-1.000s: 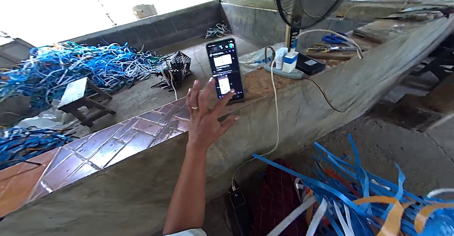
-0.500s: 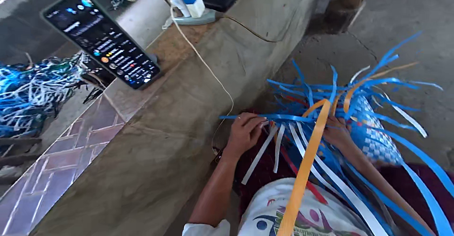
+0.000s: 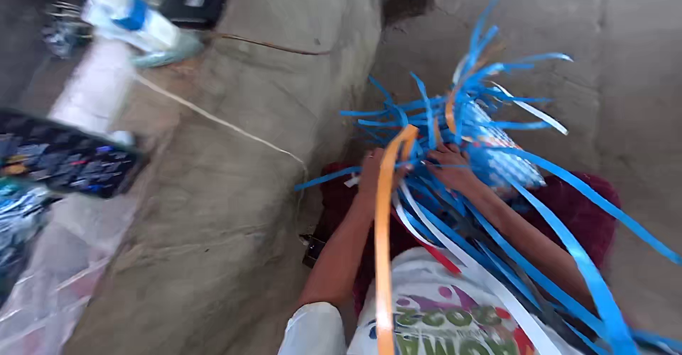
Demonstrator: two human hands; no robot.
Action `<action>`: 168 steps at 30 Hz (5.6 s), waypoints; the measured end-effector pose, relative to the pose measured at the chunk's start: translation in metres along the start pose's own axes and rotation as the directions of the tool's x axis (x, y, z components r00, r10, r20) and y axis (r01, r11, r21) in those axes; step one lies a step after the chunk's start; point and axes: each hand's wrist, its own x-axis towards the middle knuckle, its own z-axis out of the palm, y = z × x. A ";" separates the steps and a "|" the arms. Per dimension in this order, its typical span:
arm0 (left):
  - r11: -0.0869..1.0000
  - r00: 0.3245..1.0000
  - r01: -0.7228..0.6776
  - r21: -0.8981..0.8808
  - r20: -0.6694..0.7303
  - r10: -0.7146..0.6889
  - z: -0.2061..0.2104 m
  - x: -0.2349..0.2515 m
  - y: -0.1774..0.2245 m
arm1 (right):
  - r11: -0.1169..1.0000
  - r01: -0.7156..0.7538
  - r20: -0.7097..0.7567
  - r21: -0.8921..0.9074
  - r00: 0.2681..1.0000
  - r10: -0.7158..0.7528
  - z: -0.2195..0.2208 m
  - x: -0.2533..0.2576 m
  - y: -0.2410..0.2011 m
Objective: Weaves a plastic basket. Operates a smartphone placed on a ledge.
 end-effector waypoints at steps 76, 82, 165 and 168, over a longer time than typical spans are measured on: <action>0.874 0.969 -0.200 -0.444 -0.224 0.108 0.037 -0.019 -0.020 | 0.628 -0.016 -0.052 0.778 0.995 0.090 0.022 -0.016 -0.066; 0.826 0.948 -0.292 -0.482 -0.264 0.181 0.039 -0.016 -0.027 | 0.535 0.068 -0.134 0.842 0.987 0.087 0.026 -0.032 -0.063; 0.960 0.886 0.273 0.066 0.372 -0.277 -0.004 0.038 0.041 | 0.347 -0.428 0.339 0.835 0.895 0.290 -0.012 -0.069 -0.028; 0.970 0.872 0.244 -0.011 0.441 -0.215 -0.006 0.037 0.038 | 0.287 -0.448 0.372 0.847 0.884 0.282 -0.027 -0.056 -0.034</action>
